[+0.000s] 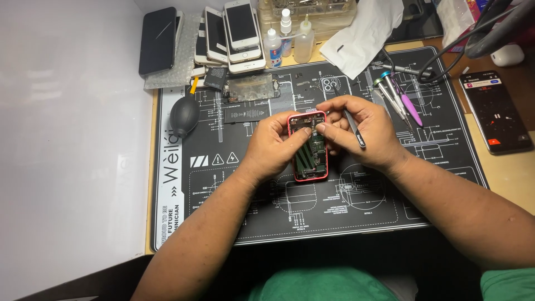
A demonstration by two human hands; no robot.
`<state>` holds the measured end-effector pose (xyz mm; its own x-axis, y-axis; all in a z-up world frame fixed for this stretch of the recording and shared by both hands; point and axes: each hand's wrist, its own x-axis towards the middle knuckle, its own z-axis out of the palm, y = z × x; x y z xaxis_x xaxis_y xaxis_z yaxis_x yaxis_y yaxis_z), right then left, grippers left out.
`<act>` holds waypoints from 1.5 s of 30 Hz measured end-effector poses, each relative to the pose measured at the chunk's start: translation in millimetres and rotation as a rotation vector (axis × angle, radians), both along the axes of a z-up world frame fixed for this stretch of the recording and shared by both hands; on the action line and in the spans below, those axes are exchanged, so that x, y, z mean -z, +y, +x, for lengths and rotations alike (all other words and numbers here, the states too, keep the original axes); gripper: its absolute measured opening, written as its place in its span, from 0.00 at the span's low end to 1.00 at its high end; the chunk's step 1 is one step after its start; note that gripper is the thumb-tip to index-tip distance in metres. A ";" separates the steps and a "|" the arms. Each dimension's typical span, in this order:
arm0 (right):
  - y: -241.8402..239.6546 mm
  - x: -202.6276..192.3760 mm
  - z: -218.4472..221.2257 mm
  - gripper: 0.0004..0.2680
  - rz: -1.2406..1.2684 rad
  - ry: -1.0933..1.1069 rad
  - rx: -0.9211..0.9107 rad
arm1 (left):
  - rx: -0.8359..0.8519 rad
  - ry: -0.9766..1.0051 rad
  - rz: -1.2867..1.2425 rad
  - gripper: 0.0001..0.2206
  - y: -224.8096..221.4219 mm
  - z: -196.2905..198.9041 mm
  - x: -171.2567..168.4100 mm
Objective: Repairing a smartphone by adjusting internal components and fitting the back cover using a precision tool
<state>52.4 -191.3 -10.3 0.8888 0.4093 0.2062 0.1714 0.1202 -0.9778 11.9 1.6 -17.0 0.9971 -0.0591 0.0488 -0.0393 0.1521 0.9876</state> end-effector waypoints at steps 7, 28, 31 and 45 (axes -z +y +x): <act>2.4 0.5 -1.4 0.13 -0.011 0.019 -0.006 | 0.007 0.062 -0.033 0.08 -0.2 4.2 4.0; -56.6 -14.5 39.7 0.24 -0.123 -0.463 -0.048 | -0.253 0.044 -0.252 0.06 40.6 5.0 -21.0; -65.7 -14.2 47.2 0.31 -0.083 -0.393 -0.092 | -0.242 0.092 -0.276 0.06 39.7 5.4 -22.8; -85.5 -26.2 57.9 0.07 -0.901 -0.548 0.247 | -0.190 0.141 0.012 0.03 41.1 4.5 -15.2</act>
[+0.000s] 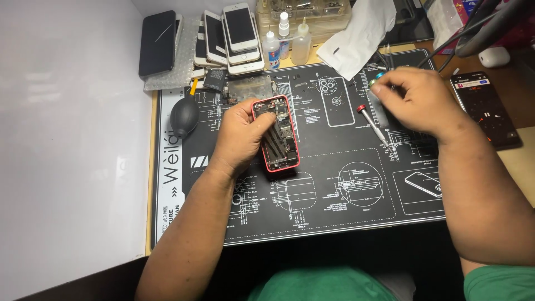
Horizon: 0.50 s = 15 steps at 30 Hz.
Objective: Repairing a smartphone by adjusting internal components and fitting the back cover using a precision tool
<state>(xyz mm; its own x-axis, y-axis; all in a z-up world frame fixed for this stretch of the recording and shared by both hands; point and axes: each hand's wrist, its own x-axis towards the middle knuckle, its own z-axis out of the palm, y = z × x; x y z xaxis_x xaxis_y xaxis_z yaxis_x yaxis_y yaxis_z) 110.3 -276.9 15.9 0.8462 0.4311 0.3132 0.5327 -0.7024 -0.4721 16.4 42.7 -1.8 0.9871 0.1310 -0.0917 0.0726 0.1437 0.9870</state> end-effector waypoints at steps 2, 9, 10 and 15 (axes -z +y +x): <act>4.5 -8.6 -2.6 0.09 -0.251 0.235 0.058 | 0.011 0.002 0.130 0.05 0.7 1.1 3.3; 17.1 -22.5 -17.0 0.14 -0.630 0.454 0.144 | 0.072 0.116 0.161 0.05 -7.5 -1.3 -3.6; 13.5 -17.5 -15.1 0.13 -0.593 0.416 0.126 | 0.083 0.112 0.142 0.05 -8.2 -1.1 -2.3; 20.1 -23.5 -21.0 0.14 -0.555 0.401 0.141 | 0.068 0.137 0.153 0.05 -10.5 -1.9 -7.3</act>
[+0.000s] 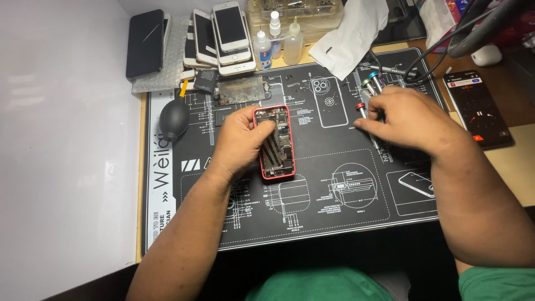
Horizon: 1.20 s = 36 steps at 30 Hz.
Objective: Repairing a smartphone by adjusting internal components and fitting the back cover using a precision tool
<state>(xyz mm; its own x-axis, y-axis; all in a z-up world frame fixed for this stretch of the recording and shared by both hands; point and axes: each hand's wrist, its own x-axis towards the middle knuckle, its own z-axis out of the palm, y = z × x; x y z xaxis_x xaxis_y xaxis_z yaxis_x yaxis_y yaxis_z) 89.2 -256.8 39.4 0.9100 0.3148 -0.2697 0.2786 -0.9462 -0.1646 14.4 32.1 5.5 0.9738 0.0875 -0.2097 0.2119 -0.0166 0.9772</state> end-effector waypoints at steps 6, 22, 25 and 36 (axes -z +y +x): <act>4.9 8.3 2.2 0.11 -0.057 0.109 0.023 | 0.078 0.153 0.035 0.09 1.2 0.5 4.1; -3.6 45.3 12.4 0.12 1.171 0.040 -0.073 | 0.480 -0.048 0.016 0.19 -1.0 -11.4 11.3; 1.5 46.8 11.3 0.13 1.291 0.056 -0.088 | 0.510 -0.079 0.210 0.19 3.6 -8.2 5.4; 7.6 48.0 4.8 0.08 1.255 -0.058 -0.135 | 0.344 -0.022 -0.244 0.33 11.8 5.1 37.4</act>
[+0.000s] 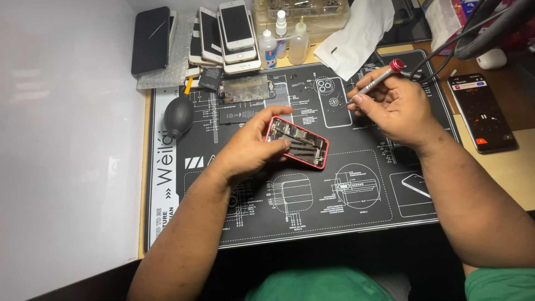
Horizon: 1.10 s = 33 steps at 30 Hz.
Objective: Repairing a smartphone by adjusting internal components and fitting the back cover using a precision tool
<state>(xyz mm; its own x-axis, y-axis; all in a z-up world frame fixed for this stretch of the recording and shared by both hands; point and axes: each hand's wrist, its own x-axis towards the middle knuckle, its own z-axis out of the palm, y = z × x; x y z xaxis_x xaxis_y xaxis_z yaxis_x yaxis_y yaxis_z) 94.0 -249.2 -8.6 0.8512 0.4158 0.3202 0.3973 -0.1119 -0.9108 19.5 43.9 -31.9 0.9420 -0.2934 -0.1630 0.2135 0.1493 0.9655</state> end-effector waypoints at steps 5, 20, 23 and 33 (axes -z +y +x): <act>-0.9 -1.7 -0.1 0.09 -0.011 -0.043 -0.001 | -0.003 -0.173 0.387 0.25 5.4 -2.3 -1.0; 5.1 -6.8 -1.9 0.08 -0.038 -0.036 -0.002 | 0.211 -0.615 0.842 0.46 -3.3 -18.8 -45.0; 6.1 -5.1 -1.7 0.08 -0.026 -0.021 0.008 | 0.215 -0.630 0.886 0.41 -11.8 -15.7 -32.3; -8.9 2.7 6.9 0.09 -0.244 -0.195 0.153 | 0.209 -0.618 0.808 0.48 4.8 -14.5 -45.5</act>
<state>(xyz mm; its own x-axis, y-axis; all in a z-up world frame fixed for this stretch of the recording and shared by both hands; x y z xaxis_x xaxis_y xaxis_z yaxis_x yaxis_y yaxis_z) 101.0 -258.1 -11.2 0.8422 0.3720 0.3903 0.5231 -0.3886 -0.7585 5.0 48.7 13.6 0.8709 -0.4790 0.1104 -0.4059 -0.5741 0.7111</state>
